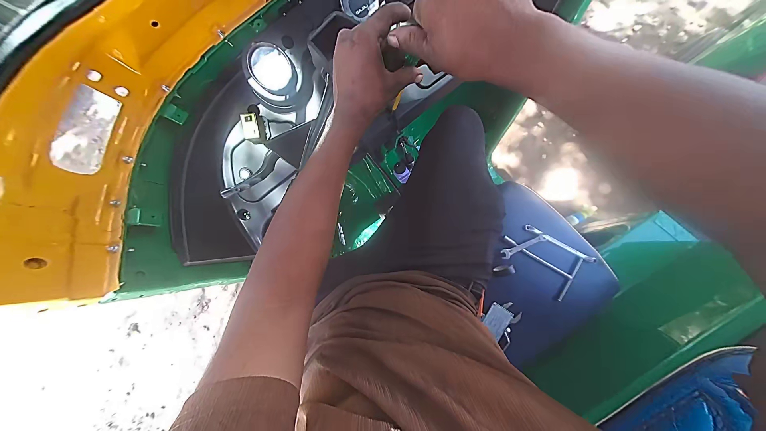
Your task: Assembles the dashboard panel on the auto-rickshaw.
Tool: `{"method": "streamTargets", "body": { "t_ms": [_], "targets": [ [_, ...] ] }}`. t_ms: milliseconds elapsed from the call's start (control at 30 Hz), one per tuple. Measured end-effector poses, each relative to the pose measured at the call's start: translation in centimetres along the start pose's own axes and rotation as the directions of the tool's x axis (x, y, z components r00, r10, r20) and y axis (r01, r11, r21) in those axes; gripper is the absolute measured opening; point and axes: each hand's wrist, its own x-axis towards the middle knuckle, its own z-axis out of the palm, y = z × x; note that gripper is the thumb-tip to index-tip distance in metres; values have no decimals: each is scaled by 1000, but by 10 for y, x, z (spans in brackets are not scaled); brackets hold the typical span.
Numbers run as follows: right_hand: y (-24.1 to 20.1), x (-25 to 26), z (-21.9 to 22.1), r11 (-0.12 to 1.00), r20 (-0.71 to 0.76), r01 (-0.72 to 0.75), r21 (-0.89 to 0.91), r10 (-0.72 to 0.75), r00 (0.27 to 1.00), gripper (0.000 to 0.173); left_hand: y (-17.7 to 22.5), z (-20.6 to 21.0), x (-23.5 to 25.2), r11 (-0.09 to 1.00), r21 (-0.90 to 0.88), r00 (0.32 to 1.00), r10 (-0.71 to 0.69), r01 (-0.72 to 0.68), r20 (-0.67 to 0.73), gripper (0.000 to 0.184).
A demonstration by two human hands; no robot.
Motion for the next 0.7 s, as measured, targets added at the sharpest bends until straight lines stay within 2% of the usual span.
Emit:
{"method": "streamTargets", "body": {
  "t_ms": [67,133,233,300,367,500,567,700],
  "targets": [
    [0,1,-2,999,7,-35,1,35,999,70,1,0,-1,1000,13,1000,-3,3,4,67],
    [1,1,-2,1000,-8,22,12,-22,1000,68,2,-1,-1,1000,-5,1000,-14,14,5,65],
    [-1,-5,-7,986,19,142,86,-144,989,42,1,-2,1,998,-53,1000,-22,22,12,60],
    [-4,-11,-8,975,37,210,65,-213,976,33,2,-3,-1,998,-53,1000,-24,25,15,55],
    [-4,-15,-6,967,45,253,-29,-252,967,32,2,-4,-2,998,-62,1000,-4,5,24,54],
    [0,-10,-3,963,47,245,-115,-241,969,36,-2,-1,0,998,-55,999,19,-17,32,53],
    [-2,-7,-2,973,12,209,-101,-208,978,38,-2,0,-1,999,-47,999,25,-24,27,58],
    [-10,6,3,992,-2,126,-29,-126,992,56,2,1,-1,1000,-2,998,19,-19,-67,61]
  ]
}}
